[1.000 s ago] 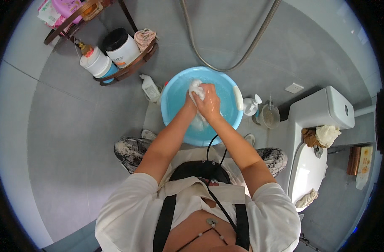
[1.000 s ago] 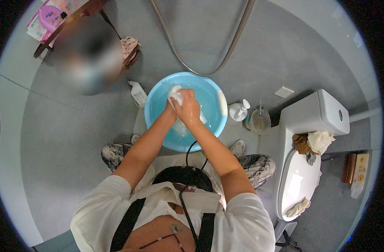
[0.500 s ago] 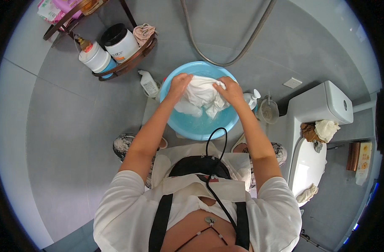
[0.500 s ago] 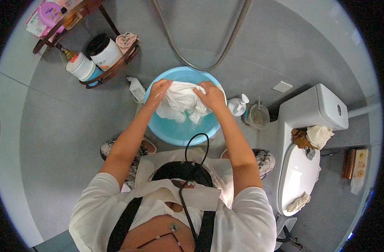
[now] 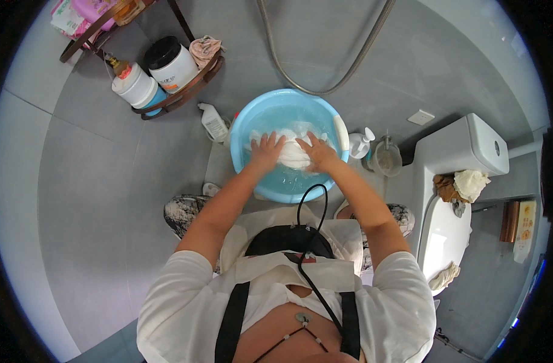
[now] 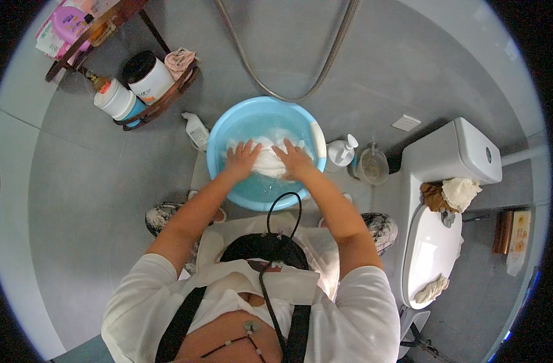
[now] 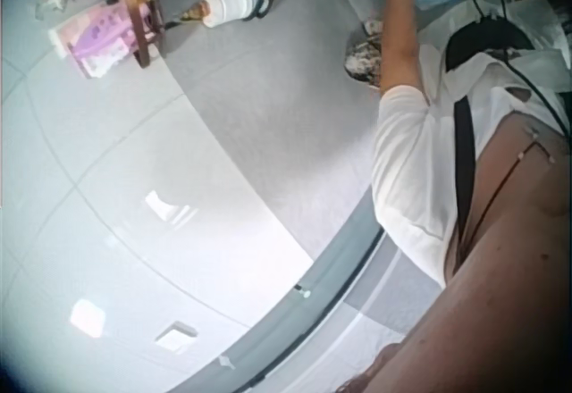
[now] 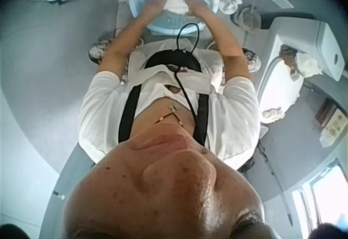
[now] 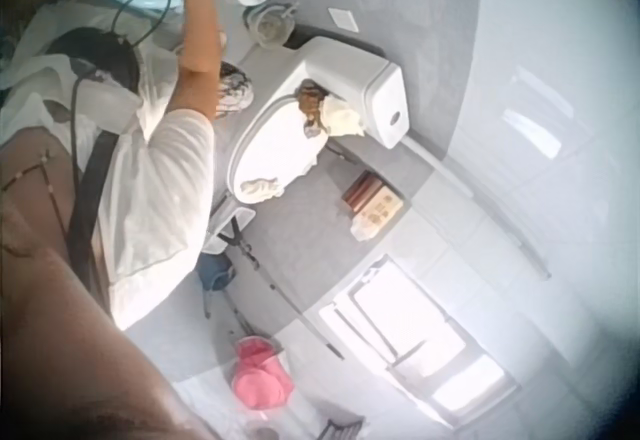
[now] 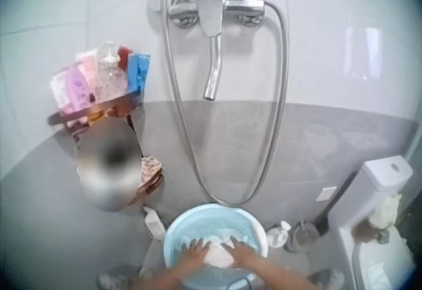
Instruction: The person washes a white cloth by hand in a blue basin filled with water, repeatedly scrubbing and wringing the fabric.
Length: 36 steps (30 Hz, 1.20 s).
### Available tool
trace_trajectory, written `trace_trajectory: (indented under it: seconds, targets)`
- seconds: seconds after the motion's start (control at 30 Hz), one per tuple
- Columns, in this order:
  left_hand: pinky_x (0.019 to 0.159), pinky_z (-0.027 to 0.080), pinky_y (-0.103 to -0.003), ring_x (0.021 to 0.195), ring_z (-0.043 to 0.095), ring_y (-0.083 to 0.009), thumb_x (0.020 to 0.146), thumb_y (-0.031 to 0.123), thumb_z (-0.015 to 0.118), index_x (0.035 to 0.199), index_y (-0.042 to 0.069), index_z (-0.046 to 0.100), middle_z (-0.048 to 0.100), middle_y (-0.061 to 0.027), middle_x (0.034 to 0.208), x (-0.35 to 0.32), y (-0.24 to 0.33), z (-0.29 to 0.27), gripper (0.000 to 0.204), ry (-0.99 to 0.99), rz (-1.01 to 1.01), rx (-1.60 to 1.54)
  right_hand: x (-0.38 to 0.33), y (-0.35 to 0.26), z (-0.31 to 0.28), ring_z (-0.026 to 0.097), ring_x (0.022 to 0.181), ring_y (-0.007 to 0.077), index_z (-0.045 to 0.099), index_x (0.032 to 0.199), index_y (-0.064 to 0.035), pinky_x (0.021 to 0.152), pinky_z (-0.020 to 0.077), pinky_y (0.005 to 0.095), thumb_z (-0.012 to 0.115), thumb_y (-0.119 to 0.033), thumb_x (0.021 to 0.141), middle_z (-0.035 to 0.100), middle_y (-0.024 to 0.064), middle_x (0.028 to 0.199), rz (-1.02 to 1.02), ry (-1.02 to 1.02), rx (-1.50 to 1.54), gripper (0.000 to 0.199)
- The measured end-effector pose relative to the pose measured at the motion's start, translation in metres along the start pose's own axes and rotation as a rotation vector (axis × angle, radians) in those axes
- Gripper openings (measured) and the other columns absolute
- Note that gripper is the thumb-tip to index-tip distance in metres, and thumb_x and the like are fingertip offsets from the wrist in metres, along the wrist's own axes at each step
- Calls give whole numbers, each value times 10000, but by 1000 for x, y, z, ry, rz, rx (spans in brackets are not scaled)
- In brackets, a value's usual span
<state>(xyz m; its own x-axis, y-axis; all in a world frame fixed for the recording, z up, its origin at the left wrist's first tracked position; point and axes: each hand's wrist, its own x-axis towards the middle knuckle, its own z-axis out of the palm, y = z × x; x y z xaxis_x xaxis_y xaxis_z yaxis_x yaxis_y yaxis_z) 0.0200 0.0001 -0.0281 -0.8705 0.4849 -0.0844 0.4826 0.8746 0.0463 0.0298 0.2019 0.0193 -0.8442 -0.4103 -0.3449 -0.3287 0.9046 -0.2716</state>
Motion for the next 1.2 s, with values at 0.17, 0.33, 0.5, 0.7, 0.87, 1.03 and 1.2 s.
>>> trace_trajectory:
  seconds: [0.17,0.33,0.5,0.7,0.87,1.03,1.2]
  targets:
    - [914,270,-594,1209,294,-350,716,174,607,1329,152,235,240,-144,1361,12,7,8,717,-174,-45,33,20,18,30,273,1225,365,211,1339,-208,970,330,403,754,-102,560,163,186,1380,19,18,-21,956]
    - [971,189,-571,1235,285,-310,714,204,598,1333,160,243,208,-120,1390,20,7,23,715,-183,-154,-65,48,22,49,228,1255,336,237,1329,-184,1018,248,397,670,-151,657,186,160,1380,51,52,-74,799]
    - [1007,216,-459,1247,256,-310,719,375,624,1339,107,223,205,-153,1384,29,-1,19,785,-348,-157,-325,49,19,54,262,1243,311,313,1300,-187,1009,255,404,565,-222,749,248,146,1360,74,151,52,607]
    - [930,324,-382,1086,461,-305,628,543,641,1228,50,406,456,-194,1206,29,-30,21,812,-335,-337,-1176,28,1,17,500,1036,311,460,1163,-131,848,412,418,500,-170,767,467,193,1163,133,63,-6,400]
    - [849,373,-420,973,542,-302,639,436,655,1052,37,550,568,-179,1046,21,-16,-50,583,-426,-175,-477,28,4,-32,562,884,361,529,1043,-103,773,442,445,485,-186,735,607,169,906,105,297,423,322]
    - [736,433,-365,851,574,-314,642,260,676,869,35,570,603,-175,900,32,-10,-89,337,286,-221,-703,70,41,-16,526,988,302,548,1020,-47,847,397,363,498,-202,754,585,161,996,-30,812,669,312]
    - [704,433,-297,775,560,-180,669,129,649,834,21,543,594,-91,816,25,9,-163,224,458,-280,-1265,9,-16,-124,518,887,184,540,1021,-32,782,400,294,474,-73,734,582,86,935,-10,698,1165,298]
